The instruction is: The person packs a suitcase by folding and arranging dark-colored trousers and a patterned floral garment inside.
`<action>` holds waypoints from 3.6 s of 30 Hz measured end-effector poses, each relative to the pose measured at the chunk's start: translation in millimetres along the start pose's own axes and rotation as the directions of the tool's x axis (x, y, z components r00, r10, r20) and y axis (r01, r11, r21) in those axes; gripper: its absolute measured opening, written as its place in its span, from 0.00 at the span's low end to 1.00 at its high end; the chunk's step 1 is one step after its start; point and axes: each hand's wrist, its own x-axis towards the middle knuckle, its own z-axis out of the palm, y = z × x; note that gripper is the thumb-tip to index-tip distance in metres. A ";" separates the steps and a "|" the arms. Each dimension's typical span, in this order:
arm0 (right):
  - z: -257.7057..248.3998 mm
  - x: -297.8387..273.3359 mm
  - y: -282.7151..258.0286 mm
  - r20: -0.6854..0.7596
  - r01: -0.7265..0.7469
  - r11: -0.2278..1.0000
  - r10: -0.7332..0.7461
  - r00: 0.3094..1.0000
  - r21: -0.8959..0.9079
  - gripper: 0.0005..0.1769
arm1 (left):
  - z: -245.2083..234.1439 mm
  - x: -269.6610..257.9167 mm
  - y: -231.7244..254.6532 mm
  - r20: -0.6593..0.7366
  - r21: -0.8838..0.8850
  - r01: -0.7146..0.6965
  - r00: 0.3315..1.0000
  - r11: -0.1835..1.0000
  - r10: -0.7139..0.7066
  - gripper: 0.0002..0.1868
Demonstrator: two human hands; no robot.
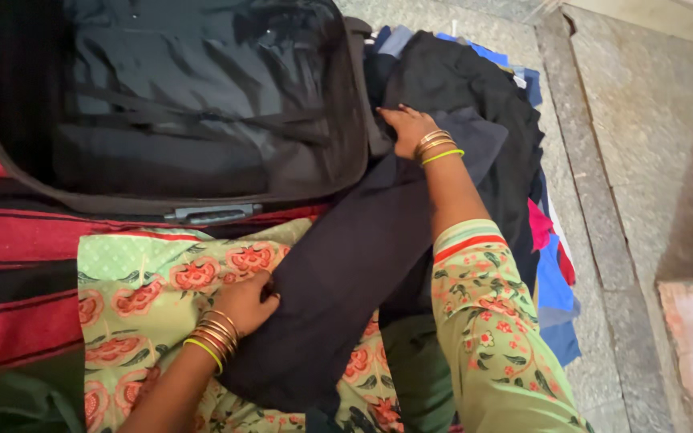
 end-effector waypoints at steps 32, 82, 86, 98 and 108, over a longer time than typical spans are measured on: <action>14.4 -5.6 49.3 -0.428 -0.340 0.839 0.517 0.741 0.425 0.15 | -6.3 9.5 -3.3 0.145 -0.027 0.083 0.986 0.996 -0.078 0.23; -15.5 -59.8 96.4 0.110 -0.489 0.858 0.508 0.855 -0.160 0.30 | 4.8 22.7 -28.4 0.235 -0.047 -0.006 0.972 0.999 0.017 0.25; -18.3 -63.3 103.1 0.022 -0.318 0.948 0.319 0.948 -0.015 0.21 | 4.2 25.7 -28.6 0.268 -0.040 0.015 0.963 0.999 -0.003 0.25; -32.0 -75.0 134.3 0.115 -0.570 0.766 0.564 0.818 0.297 0.19 | -21.5 24.4 -0.6 0.269 0.033 -0.052 0.962 0.998 0.041 0.19; -72.6 -48.2 148.4 -0.177 -0.674 0.738 0.667 0.724 0.023 0.17 | -27.2 23.2 45.4 -0.002 -0.094 -0.111 0.994 0.989 0.112 0.24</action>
